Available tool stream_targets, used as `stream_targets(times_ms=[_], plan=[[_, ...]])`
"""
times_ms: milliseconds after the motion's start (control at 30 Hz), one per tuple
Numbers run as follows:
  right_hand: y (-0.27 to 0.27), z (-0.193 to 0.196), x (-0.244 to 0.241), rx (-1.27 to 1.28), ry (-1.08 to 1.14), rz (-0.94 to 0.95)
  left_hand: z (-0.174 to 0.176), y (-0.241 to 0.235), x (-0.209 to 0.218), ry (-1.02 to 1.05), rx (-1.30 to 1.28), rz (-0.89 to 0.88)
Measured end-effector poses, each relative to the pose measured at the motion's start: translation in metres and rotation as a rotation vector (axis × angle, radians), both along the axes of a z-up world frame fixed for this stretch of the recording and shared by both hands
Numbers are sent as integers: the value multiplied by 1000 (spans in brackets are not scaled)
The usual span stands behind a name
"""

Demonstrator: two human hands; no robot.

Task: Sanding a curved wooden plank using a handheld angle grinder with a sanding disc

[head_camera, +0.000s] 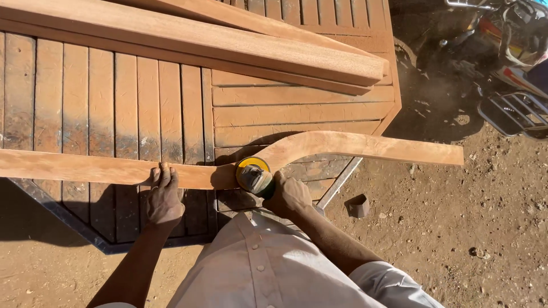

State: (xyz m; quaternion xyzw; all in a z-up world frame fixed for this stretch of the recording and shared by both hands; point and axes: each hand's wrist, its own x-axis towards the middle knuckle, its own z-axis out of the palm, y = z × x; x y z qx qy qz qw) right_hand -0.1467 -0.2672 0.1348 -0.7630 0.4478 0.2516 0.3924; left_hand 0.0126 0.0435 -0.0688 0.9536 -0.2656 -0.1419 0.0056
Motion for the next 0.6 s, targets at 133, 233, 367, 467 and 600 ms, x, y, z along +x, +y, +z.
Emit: stream_targets(times_ms=[133,233,367,467,600], plan=[[-2,-43,-13,-27,-37,240,4,5,6,67,-99,39],[-53,-22,-31,-177,-8,324,28,-5,8,161,-106,96],[-153,-32,-97,-359,119,-231,41,-4,5,203,-95,108],[-221,-57,-167,-496,169,-502,51,-15,4,227,-115,135],[-274,-87,-223,-592,260,-667,36,-8,5,246,-41,152]])
